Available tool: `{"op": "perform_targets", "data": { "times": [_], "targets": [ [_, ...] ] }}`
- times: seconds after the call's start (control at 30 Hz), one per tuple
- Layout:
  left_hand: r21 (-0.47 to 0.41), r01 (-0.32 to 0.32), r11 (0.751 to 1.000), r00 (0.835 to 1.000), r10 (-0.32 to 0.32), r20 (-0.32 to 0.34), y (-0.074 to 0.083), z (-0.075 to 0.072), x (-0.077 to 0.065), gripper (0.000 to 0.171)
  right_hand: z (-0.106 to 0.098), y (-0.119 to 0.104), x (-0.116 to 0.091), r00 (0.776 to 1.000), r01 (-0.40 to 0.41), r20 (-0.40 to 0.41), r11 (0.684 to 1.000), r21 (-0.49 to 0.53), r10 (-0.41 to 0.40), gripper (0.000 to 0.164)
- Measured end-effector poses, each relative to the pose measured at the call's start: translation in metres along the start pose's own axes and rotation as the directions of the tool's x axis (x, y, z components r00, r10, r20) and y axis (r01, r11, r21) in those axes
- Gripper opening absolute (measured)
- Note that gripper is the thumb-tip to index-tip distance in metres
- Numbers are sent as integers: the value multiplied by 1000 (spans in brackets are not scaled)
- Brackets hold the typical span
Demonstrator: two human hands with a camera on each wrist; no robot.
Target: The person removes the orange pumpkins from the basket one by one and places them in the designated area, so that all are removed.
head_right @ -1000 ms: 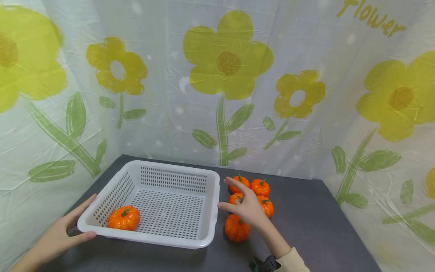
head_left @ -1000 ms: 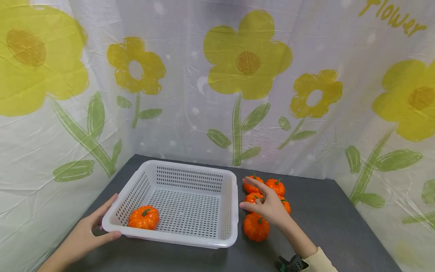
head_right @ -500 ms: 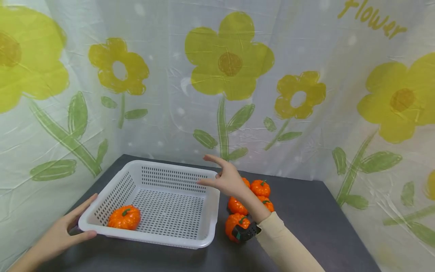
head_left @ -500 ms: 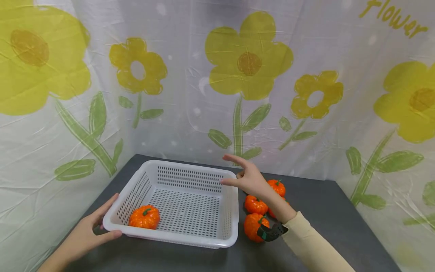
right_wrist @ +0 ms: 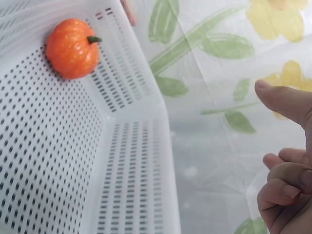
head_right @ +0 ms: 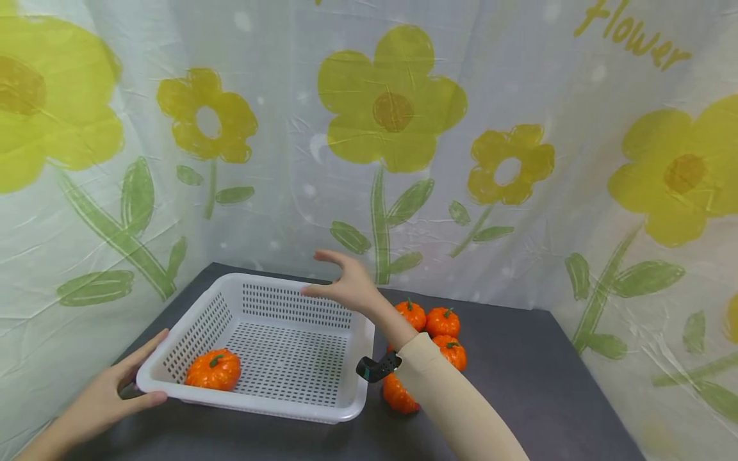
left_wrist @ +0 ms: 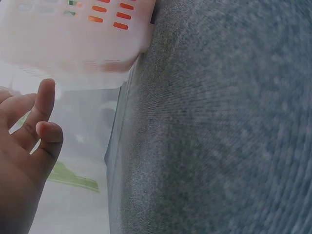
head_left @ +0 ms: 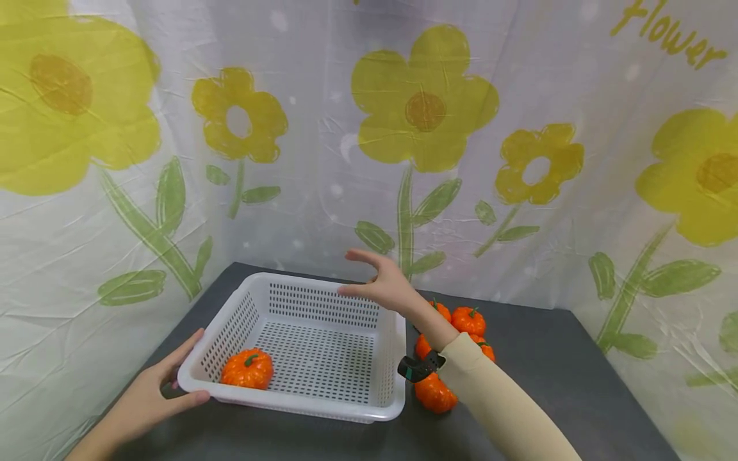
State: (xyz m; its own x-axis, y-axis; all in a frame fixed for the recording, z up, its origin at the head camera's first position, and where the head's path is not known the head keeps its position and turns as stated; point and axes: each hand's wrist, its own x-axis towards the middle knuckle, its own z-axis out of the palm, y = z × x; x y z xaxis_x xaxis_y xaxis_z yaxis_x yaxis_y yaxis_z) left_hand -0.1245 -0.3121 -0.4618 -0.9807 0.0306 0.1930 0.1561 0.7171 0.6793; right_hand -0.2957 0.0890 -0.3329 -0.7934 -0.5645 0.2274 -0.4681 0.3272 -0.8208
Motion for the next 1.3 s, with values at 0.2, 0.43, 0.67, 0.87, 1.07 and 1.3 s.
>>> {"op": "perform_targets", "data": {
  "times": [0.2, 0.43, 0.67, 0.87, 1.07, 1.3],
  "targets": [
    [-6, -3, 1000, 1000, 3, 2, 0, 0, 0, 103, 19, -8, 19, 1000, -1, 0, 999, -47, 1, 80],
    [-24, -7, 1000, 1000, 7, 0, 3, -2, 1, 102, 43, -9, 40, 1000, 11, -5, 996, -88, -11, 80],
    [-20, -8, 1000, 1000, 8, -10, 3, -1, 0, 103, 71, -1, 53, 999, -30, -19, 999, -40, 29, 81],
    [-19, 4, 1000, 1000, -4, -11, 2, 0, 0, 103, 90, 7, 56, 997, -72, -21, 997, -12, 72, 79],
    [-37, -17, 999, 999, 16, -28, 4, 2, 0, 101, 107, 17, 57, 997, -78, 20, 996, -40, 78, 79],
    [-33, -13, 999, 999, 12, -30, 2, 1, -2, 102, 126, 23, 58, 993, -42, 110, 994, -101, 53, 78]
  ]
}}
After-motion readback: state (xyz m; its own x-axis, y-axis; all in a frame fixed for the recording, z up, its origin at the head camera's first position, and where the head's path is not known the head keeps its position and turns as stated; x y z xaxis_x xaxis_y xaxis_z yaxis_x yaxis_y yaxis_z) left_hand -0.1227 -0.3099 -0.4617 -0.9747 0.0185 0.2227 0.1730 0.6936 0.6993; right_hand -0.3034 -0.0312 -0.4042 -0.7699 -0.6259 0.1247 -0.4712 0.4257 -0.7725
